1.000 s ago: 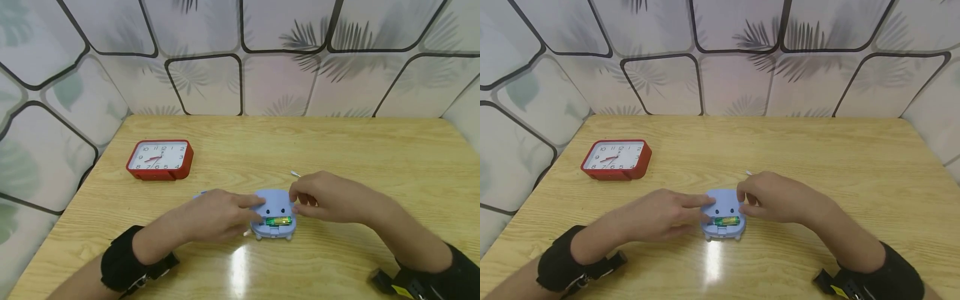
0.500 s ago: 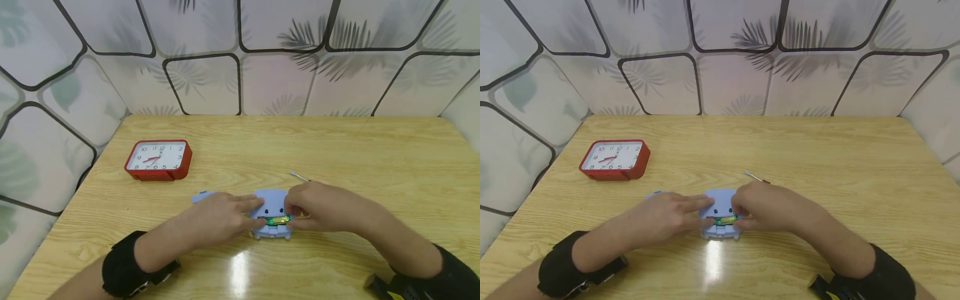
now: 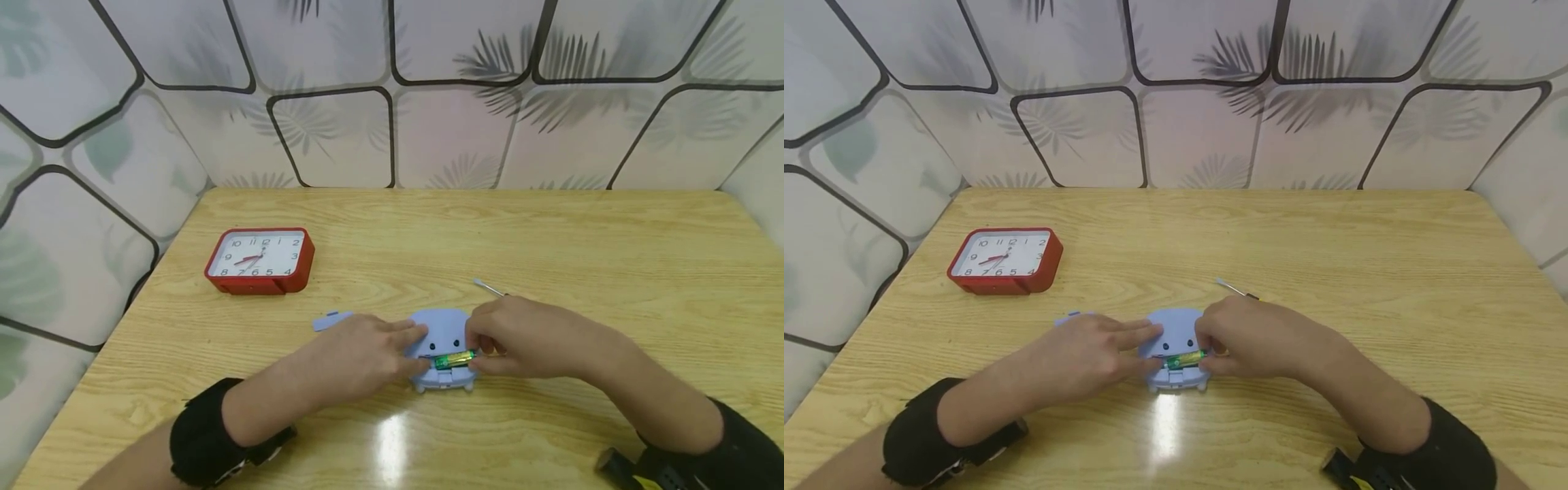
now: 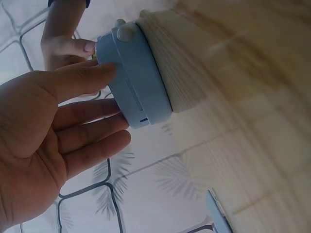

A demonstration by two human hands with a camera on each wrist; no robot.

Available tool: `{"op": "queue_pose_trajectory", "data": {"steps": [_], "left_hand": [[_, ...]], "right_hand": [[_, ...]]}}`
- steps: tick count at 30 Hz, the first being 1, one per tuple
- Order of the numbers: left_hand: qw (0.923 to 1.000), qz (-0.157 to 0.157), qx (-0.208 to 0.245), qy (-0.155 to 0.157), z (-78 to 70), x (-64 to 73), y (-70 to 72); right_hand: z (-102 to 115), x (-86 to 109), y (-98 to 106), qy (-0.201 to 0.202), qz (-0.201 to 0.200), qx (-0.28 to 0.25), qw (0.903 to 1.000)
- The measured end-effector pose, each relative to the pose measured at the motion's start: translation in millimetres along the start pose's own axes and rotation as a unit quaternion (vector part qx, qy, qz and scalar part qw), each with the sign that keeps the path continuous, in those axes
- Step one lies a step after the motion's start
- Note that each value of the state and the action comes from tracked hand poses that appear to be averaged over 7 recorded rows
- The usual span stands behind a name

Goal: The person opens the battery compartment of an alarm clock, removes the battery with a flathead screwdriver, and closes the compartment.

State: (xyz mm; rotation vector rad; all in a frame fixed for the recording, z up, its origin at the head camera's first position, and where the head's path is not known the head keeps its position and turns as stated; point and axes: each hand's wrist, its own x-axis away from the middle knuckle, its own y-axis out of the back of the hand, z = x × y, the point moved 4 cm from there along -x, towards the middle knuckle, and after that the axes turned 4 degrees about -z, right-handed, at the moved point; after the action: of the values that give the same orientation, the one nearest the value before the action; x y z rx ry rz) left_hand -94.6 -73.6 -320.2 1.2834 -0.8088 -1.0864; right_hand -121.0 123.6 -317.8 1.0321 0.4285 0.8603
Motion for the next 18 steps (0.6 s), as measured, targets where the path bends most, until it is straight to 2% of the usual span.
{"op": "queue_pose_trajectory", "data": {"steps": [8,18], "left_hand": [[0.9995,0.012,-0.029,-0.004,-3.8,-0.9,2.2],[0.9996,0.024,-0.017,0.006,-2.7,-0.9,2.9]], "right_hand": [[-0.3,-1.6,-0.9,0.011,0.001,-0.016,0.9998],[-1.3,-0.7,0.0,0.003,0.007,-0.020,0.9998]]}}
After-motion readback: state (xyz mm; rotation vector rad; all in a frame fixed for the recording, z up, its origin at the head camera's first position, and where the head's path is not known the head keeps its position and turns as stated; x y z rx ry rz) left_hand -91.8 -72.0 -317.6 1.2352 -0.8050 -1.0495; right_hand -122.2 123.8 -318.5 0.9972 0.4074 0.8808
